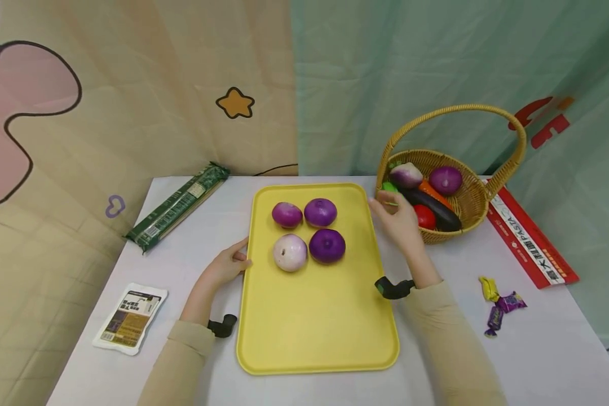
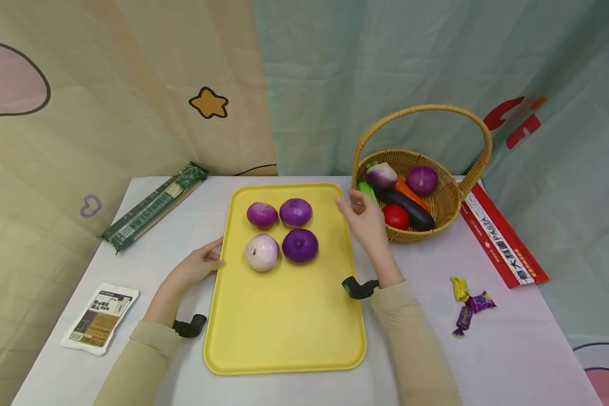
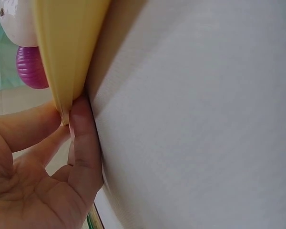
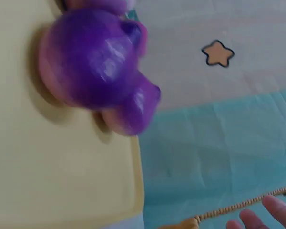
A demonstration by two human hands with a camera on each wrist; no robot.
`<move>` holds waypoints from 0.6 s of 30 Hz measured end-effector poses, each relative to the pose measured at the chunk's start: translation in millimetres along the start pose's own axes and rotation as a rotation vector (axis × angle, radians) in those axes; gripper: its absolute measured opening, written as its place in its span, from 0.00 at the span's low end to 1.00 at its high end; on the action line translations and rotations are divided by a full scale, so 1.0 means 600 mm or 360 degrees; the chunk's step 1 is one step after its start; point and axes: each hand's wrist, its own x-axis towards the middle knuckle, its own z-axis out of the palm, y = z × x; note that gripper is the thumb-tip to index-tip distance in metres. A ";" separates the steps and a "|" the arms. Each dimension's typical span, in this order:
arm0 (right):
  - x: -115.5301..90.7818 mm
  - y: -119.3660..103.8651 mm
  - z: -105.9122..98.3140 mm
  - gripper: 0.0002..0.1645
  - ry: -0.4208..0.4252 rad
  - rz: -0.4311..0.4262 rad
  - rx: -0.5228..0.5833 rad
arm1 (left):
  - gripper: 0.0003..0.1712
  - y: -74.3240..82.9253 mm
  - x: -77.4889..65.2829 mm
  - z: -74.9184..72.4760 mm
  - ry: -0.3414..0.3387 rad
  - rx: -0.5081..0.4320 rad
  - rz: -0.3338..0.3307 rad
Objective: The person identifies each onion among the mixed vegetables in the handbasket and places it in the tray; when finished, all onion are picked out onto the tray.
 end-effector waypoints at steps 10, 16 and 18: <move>0.090 0.030 -0.069 0.41 0.0543 0.0092 0.0148 | 0.38 -0.005 -0.002 0.000 0.0024 0.0007 0.0027; 0.131 0.065 -0.059 0.51 0.0487 0.0213 0.0101 | 0.38 -0.007 0.001 0.008 0.0035 -0.0033 0.0035; 0.143 0.071 -0.056 0.53 0.0463 0.0228 0.0082 | 0.38 -0.006 -0.001 0.007 0.0047 -0.0052 0.0025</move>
